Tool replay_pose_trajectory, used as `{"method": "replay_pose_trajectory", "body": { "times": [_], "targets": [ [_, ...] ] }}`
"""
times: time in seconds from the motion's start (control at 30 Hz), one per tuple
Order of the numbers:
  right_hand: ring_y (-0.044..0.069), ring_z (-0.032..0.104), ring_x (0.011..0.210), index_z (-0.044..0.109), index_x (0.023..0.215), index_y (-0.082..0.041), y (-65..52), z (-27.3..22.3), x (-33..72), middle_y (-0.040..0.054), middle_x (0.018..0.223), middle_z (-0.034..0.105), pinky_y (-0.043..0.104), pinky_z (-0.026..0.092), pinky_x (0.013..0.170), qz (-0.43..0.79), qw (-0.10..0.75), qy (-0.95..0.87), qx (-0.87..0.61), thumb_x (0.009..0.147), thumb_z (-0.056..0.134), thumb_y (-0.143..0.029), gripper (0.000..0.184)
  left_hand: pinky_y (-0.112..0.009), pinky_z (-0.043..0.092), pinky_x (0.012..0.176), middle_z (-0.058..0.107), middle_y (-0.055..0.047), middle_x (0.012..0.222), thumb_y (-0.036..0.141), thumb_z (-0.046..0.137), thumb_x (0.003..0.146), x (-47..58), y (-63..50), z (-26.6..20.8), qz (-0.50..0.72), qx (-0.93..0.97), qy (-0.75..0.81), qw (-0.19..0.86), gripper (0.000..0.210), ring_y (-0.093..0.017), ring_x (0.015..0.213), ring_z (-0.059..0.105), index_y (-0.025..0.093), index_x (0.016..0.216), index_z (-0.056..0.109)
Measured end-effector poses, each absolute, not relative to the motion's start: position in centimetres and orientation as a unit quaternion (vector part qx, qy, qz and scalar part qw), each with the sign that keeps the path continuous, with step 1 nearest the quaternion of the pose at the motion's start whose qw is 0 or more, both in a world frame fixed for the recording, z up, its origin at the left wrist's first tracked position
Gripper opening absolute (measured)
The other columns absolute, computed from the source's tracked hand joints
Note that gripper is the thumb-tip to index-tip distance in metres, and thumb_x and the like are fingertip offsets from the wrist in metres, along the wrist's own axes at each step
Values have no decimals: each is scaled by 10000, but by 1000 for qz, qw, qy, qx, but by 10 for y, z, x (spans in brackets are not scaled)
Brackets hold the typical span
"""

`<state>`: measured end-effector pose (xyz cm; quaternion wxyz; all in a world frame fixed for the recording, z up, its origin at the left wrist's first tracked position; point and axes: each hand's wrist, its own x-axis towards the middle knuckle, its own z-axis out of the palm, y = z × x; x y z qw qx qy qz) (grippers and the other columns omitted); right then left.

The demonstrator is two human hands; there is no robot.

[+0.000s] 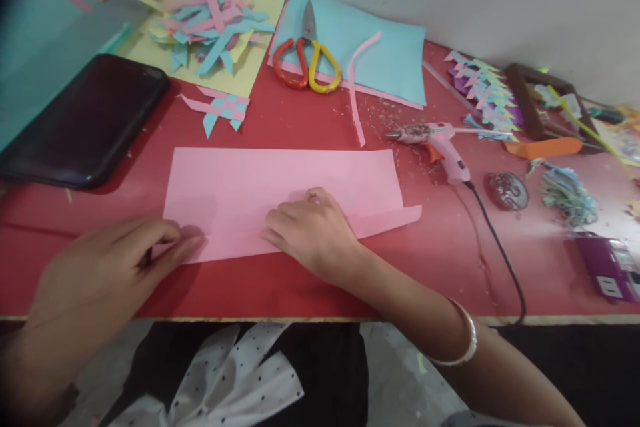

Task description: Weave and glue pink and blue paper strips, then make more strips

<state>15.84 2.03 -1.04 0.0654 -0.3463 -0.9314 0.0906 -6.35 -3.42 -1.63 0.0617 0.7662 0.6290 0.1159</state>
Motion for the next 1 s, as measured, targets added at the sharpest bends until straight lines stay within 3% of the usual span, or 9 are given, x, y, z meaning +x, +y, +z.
{"method": "replay_pose_trajectory", "body": {
  "times": [0.1, 0.23, 0.33, 0.4, 0.5, 0.6, 0.73, 1.0],
  "targets": [
    [92, 393, 565, 521, 637, -177, 20, -11, 158, -35, 609, 554, 261, 221, 741, 96, 52, -929, -354, 928, 309, -287, 376, -283, 358, 508, 587, 1, 584, 449, 267, 893, -72, -35, -16, 119, 780, 610, 75, 417, -163, 525, 523, 212, 667, 525],
    [89, 384, 553, 515, 626, -176, 21, -11, 157, -38, 601, 551, 263, 218, 730, 100, 48, -927, -359, 912, 337, -272, 350, -316, 435, 644, 640, -64, 875, 315, 291, 902, -77, -38, -14, 123, 825, 551, 19, 318, -198, 751, 578, 192, 998, 568],
    [89, 381, 546, 512, 622, -175, 21, -11, 156, -39, 594, 550, 265, 215, 717, 99, 53, -925, -364, 903, 357, -276, 337, -364, 391, 853, 603, -30, 1121, 105, 229, 875, -65, -43, -14, 135, 879, 456, -27, 427, -191, 992, 543, 245, 1145, 528],
    [91, 386, 552, 513, 626, -173, 20, -11, 155, -38, 593, 553, 267, 212, 714, 101, 55, -923, -368, 900, 365, -271, 326, -333, 317, 962, 591, 7, 1186, 61, 196, 869, -52, -47, -16, 141, 909, 393, -16, 480, -143, 1087, 502, 229, 1187, 514],
    [95, 406, 573, 515, 638, -170, 19, -11, 154, -32, 605, 564, 271, 209, 714, 110, 55, -920, -373, 897, 361, -239, 309, -304, 240, 1034, 551, 9, 1260, 283, 228, 927, -35, -53, -22, 141, 910, 391, 16, 411, -131, 1156, 456, 194, 1226, 495],
    [100, 417, 580, 505, 637, -171, 19, -10, 156, -27, 613, 563, 272, 218, 711, 118, 60, -921, -367, 895, 354, -263, 313, -328, 175, 1069, 524, 6, 1290, 432, 212, 915, -30, -57, -26, 146, 897, 416, 26, 490, -149, 1177, 439, 187, 1247, 475],
    [109, 424, 576, 491, 641, -174, 19, -10, 169, -18, 614, 551, 269, 246, 703, 111, 87, -922, -360, 871, 377, -321, 296, -359, 202, 1046, 578, 4, 1229, 456, 205, 908, -31, -59, -24, 142, 888, 437, 26, 509, -181, 1127, 475, 194, 1226, 504],
    [103, 430, 544, 462, 593, -181, 16, -7, 208, -30, 539, 499, 246, 299, 669, 101, 135, -910, -379, 859, 431, -269, 282, -411, 250, 981, 617, -27, 1169, 461, 335, 868, -29, -60, -21, 146, 888, 436, 9, 490, -243, 1039, 521, 183, 1240, 493]
  ]
}}
